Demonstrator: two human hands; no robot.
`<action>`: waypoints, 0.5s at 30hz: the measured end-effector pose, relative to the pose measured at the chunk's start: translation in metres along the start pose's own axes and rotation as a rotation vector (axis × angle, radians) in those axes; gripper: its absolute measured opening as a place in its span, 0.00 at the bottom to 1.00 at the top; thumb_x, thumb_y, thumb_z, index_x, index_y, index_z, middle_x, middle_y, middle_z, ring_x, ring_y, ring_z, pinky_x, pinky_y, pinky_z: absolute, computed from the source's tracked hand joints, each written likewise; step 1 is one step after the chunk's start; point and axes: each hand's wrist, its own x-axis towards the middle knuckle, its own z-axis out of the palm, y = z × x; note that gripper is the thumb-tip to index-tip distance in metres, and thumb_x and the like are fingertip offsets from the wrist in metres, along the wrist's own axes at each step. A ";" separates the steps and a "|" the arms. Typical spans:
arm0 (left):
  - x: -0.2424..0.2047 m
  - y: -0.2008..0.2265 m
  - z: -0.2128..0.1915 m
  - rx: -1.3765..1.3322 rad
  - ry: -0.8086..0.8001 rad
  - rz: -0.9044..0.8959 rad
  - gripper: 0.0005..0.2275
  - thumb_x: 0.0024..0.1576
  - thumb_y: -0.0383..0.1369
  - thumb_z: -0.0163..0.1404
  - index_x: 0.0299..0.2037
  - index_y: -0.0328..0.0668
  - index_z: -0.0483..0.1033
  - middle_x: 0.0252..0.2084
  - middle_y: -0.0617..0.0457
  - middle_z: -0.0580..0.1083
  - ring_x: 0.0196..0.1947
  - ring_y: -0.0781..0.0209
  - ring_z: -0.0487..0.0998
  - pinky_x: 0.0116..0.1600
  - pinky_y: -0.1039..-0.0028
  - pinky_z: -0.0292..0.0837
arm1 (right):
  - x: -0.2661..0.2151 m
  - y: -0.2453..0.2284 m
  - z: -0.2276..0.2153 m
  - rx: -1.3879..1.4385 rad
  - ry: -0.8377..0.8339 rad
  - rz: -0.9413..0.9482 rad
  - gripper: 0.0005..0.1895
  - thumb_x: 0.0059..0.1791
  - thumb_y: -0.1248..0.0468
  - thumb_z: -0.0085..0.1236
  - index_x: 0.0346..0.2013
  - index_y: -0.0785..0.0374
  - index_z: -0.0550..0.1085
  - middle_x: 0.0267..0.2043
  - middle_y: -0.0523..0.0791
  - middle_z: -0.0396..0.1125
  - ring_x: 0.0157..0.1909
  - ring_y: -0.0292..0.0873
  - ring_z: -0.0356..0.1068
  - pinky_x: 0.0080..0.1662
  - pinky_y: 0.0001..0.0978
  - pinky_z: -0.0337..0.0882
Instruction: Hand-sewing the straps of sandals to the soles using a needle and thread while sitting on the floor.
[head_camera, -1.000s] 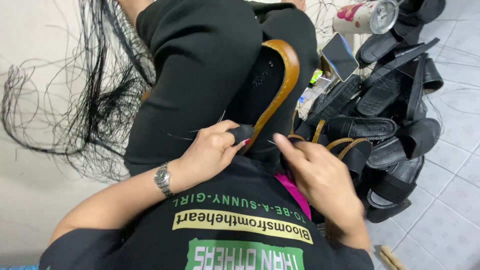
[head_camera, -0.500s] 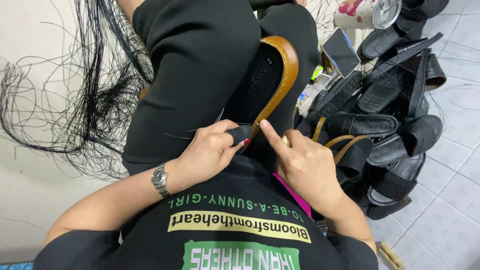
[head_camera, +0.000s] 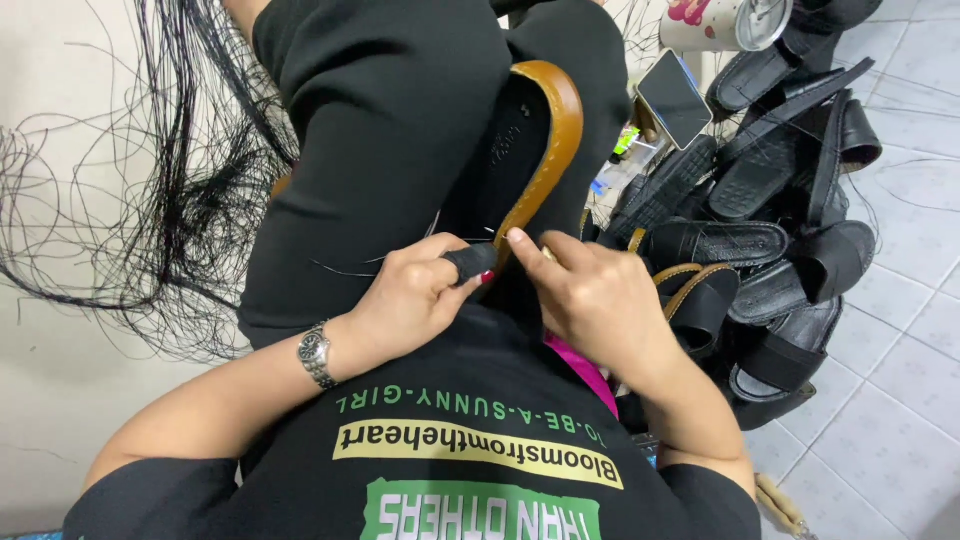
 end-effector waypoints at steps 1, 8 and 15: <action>0.000 0.003 0.000 -0.022 0.036 -0.014 0.06 0.55 0.22 0.56 0.25 0.30 0.80 0.26 0.50 0.75 0.23 0.52 0.78 0.24 0.79 0.69 | 0.004 0.004 0.000 0.160 0.033 -0.027 0.17 0.48 0.69 0.52 0.50 0.59 0.80 0.35 0.51 0.74 0.27 0.50 0.75 0.29 0.34 0.73; -0.004 0.016 -0.011 -0.137 0.202 -0.208 0.01 0.54 0.26 0.60 0.33 0.37 0.82 0.21 0.53 0.74 0.23 0.68 0.77 0.25 0.81 0.69 | -0.017 -0.002 0.026 -0.040 0.016 0.080 0.14 0.54 0.56 0.49 0.53 0.52 0.73 0.40 0.42 0.72 0.31 0.44 0.75 0.31 0.36 0.75; 0.001 -0.002 -0.013 -0.241 0.067 -0.150 0.02 0.53 0.21 0.60 0.35 0.33 0.82 0.26 0.49 0.79 0.28 0.64 0.79 0.30 0.75 0.76 | -0.014 0.004 0.029 0.028 0.136 0.049 0.12 0.54 0.60 0.50 0.51 0.51 0.73 0.36 0.39 0.68 0.31 0.41 0.72 0.35 0.30 0.73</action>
